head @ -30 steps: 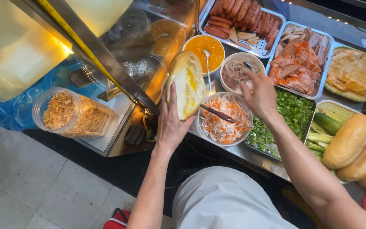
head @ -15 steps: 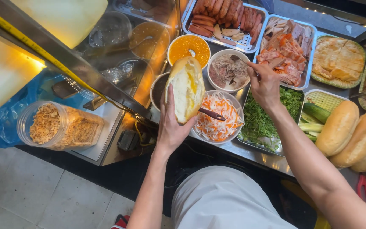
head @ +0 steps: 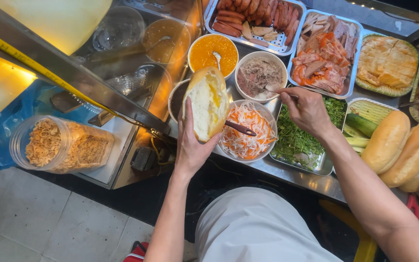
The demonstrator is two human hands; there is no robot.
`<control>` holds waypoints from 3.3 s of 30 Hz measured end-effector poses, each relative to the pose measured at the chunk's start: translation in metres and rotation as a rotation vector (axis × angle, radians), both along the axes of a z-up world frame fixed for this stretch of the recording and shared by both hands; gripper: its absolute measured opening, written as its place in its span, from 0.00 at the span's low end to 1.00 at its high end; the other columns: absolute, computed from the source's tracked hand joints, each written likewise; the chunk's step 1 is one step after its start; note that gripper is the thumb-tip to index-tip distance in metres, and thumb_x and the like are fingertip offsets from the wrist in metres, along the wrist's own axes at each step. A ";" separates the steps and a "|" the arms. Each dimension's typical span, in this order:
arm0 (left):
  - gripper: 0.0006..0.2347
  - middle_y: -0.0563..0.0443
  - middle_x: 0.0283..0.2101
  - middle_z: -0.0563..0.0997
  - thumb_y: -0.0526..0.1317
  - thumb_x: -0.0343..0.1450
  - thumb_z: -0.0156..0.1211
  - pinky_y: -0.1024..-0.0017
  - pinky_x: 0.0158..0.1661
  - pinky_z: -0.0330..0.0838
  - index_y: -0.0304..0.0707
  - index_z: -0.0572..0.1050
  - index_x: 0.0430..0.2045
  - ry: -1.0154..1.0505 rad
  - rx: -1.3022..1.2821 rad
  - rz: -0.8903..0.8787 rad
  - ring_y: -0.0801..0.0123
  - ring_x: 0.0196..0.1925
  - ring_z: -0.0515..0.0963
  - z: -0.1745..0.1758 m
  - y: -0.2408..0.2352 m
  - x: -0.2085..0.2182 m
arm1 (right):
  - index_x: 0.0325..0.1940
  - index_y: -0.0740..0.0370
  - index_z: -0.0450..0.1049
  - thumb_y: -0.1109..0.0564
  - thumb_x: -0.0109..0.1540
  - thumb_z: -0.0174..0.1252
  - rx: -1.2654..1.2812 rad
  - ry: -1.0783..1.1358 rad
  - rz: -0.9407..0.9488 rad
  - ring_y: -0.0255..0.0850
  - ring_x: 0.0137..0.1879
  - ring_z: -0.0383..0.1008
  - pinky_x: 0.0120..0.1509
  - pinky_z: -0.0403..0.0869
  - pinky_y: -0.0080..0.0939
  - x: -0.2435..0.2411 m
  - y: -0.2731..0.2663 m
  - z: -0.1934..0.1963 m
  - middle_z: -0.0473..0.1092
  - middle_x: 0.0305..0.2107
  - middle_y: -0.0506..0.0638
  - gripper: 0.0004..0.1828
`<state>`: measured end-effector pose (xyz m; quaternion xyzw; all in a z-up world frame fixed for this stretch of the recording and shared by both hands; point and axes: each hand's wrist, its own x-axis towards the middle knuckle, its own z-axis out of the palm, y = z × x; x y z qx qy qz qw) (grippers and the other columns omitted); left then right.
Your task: Preparing several Banh Mi sandwiches by cutting bread rolls, spreading pate and sauces, and adding various ingredients at a food stall.
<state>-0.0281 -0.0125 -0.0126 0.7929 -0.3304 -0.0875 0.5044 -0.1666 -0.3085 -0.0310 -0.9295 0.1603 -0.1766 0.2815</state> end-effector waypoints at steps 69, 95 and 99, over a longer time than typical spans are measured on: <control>0.57 0.26 0.71 0.57 0.39 0.57 0.83 0.52 0.69 0.64 0.41 0.38 0.75 -0.213 0.044 0.042 0.34 0.73 0.62 0.045 -0.031 0.028 | 0.56 0.63 0.77 0.70 0.60 0.64 -0.089 -0.407 0.418 0.47 0.45 0.77 0.47 0.76 0.44 -0.017 0.074 0.027 0.76 0.42 0.56 0.20; 0.55 0.34 0.76 0.50 0.38 0.59 0.80 0.56 0.70 0.66 0.45 0.39 0.76 -0.306 0.022 -0.117 0.41 0.76 0.61 0.052 -0.016 0.016 | 0.57 0.72 0.76 0.58 0.77 0.50 0.667 -0.280 0.031 0.34 0.43 0.75 0.50 0.76 0.34 -0.002 0.011 0.065 0.76 0.38 0.52 0.14; 0.54 0.34 0.76 0.51 0.39 0.59 0.80 0.57 0.70 0.68 0.45 0.41 0.76 -0.296 0.022 -0.126 0.42 0.75 0.63 0.049 -0.015 0.014 | 0.56 0.72 0.76 0.58 0.78 0.51 0.789 -0.352 -0.031 0.32 0.42 0.73 0.48 0.74 0.31 0.001 0.017 0.070 0.75 0.37 0.51 0.14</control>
